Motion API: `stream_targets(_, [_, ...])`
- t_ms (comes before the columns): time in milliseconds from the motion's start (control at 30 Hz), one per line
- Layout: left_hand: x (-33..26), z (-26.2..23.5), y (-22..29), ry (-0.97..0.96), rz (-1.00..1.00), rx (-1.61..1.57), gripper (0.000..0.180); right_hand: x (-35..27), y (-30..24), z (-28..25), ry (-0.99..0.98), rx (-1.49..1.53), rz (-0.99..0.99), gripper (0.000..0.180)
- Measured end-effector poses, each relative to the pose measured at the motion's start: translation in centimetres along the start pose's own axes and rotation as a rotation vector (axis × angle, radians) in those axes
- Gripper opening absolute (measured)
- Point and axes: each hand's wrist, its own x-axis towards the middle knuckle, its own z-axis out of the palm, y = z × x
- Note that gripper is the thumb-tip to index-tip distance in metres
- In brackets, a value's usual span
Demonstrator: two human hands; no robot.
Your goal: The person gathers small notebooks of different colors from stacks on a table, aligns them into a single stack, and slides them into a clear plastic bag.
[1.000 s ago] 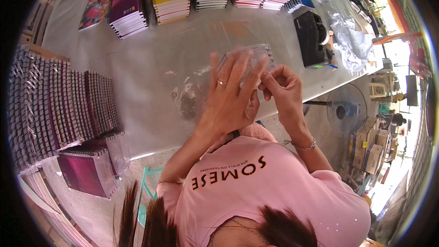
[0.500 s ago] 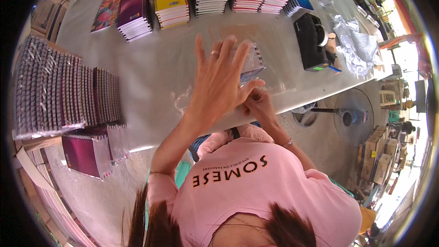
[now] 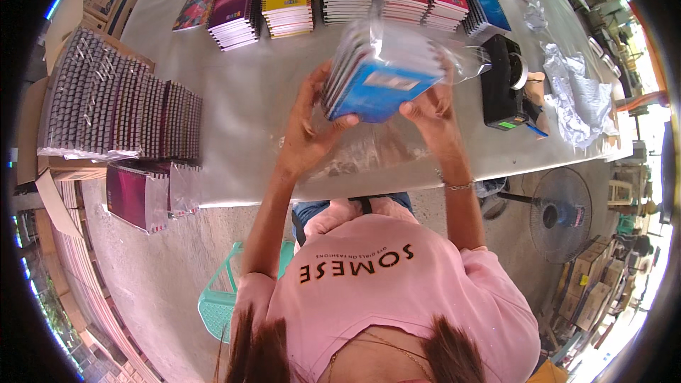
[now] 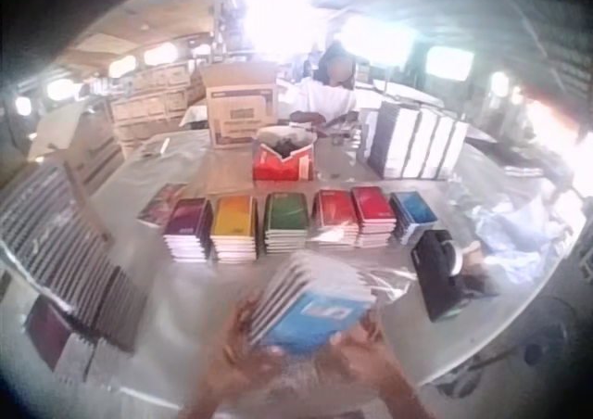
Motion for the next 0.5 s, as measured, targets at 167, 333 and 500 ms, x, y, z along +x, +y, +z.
stream_targets(167, [-0.8,-0.5,0.4,-0.18,-0.156,0.211,0.092,-0.4,1.2,-2.4,-0.177,-0.333,0.115,0.085])
stream_targets(333, [1.8,-1.6,5.1,-0.246,0.28,0.546,0.064,-0.9,-0.7,-3.3,-0.115,-0.416,-0.165,0.067])
stream_targets(500, [4.7,-1.7,11.7,-0.416,0.523,1.028,0.026,1.1,-8.7,-1.9,-0.281,-1.068,-0.585,0.034])
